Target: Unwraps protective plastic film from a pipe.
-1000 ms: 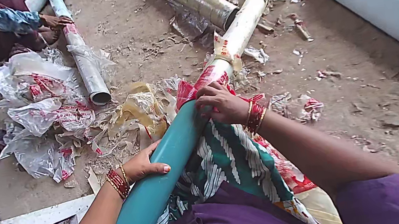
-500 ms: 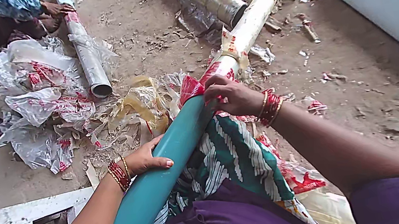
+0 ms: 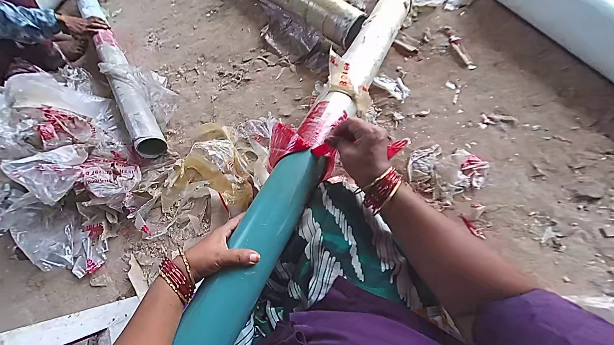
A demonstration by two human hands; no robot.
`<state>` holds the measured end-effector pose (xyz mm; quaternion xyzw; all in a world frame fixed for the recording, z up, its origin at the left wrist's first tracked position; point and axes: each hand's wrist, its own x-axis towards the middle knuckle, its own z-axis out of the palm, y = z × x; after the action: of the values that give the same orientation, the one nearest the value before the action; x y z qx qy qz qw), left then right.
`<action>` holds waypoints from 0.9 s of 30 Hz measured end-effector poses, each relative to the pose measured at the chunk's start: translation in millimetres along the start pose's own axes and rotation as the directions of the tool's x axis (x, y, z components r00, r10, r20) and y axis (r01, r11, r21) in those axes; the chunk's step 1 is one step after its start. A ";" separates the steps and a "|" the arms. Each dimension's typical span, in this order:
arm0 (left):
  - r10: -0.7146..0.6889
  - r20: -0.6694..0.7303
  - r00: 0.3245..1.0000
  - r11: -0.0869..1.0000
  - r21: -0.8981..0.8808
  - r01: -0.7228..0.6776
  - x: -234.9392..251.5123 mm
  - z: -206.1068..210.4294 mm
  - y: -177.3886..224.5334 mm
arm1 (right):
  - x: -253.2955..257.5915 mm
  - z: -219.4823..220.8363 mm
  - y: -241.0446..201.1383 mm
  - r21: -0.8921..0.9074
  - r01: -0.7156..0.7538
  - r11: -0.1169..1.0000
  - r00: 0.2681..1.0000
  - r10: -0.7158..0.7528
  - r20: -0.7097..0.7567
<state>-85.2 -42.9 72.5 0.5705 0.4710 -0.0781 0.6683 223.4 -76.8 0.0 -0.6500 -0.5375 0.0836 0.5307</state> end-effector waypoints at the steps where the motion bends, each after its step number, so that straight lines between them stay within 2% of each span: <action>1: -0.001 -0.001 1.000 1.000 0.002 0.001 -0.3 0.8 0.0 | 3.7 -2.2 0.8 -0.030 -0.073 0.997 0.997 0.072 -0.017; 4: 0.007 -0.010 1.000 1.000 0.012 -0.006 -0.6 1.2 0.2 | 20.7 -13.1 6.0 -0.087 -0.256 0.963 0.966 0.252 -0.052; 7: 0.013 0.004 1.000 1.000 0.001 -0.013 0.3 -0.6 -2.9 | 45.0 -51.2 31.5 -0.117 -0.524 0.844 0.847 0.501 -0.178; 8: 0.015 0.008 1.000 1.000 0.000 -0.015 1.7 -1.8 -1.7 | 53.9 -66.8 39.4 -0.131 -0.563 0.816 0.821 0.535 -0.198; 10: 0.011 0.014 1.000 1.000 0.003 -0.011 3.0 -3.3 -1.1 | 57.1 -85.8 23.4 -0.221 -0.463 0.858 0.886 0.457 -0.083; 12: 0.009 0.019 1.000 1.000 0.008 -0.009 3.2 -2.6 -1.0 | 44.6 -78.1 -2.1 -0.294 -0.203 0.934 0.954 0.256 0.154; 14: 0.013 0.015 1.000 1.000 0.015 -0.014 2.4 -2.0 -0.7 | 26.9 -51.1 -18.4 -0.337 -0.006 0.942 0.921 0.136 0.365; 16: 0.023 0.010 1.000 0.999 0.022 -0.023 2.3 -0.9 -1.3 | 11.6 -21.8 -26.2 -0.469 0.135 0.873 0.900 0.090 0.426; 20: 0.027 0.013 1.000 0.999 0.016 -0.028 0.8 1.3 -0.3 | 4.3 -1.8 -41.7 -0.626 0.105 0.773 0.871 0.231 0.432; 22: 0.025 0.011 1.000 0.999 0.024 -0.025 1.1 1.2 0.0 | 6.2 -4.2 -44.4 -0.616 0.106 0.781 0.849 0.252 0.465; 25: 0.020 0.013 1.000 0.999 0.037 -0.020 1.7 0.6 0.5 | 19.8 -15.2 -45.7 -0.591 0.068 0.804 0.758 0.343 0.554; 27: 0.019 0.016 1.000 0.999 0.028 -0.019 1.5 0.5 -0.3 | 20.6 -21.5 -42.8 -0.530 0.067 0.845 0.785 0.284 0.551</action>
<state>-84.3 -42.8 71.2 0.5837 0.4590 -0.0831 0.6646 220.3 -79.5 52.0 -0.7376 -0.6412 0.1709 0.1253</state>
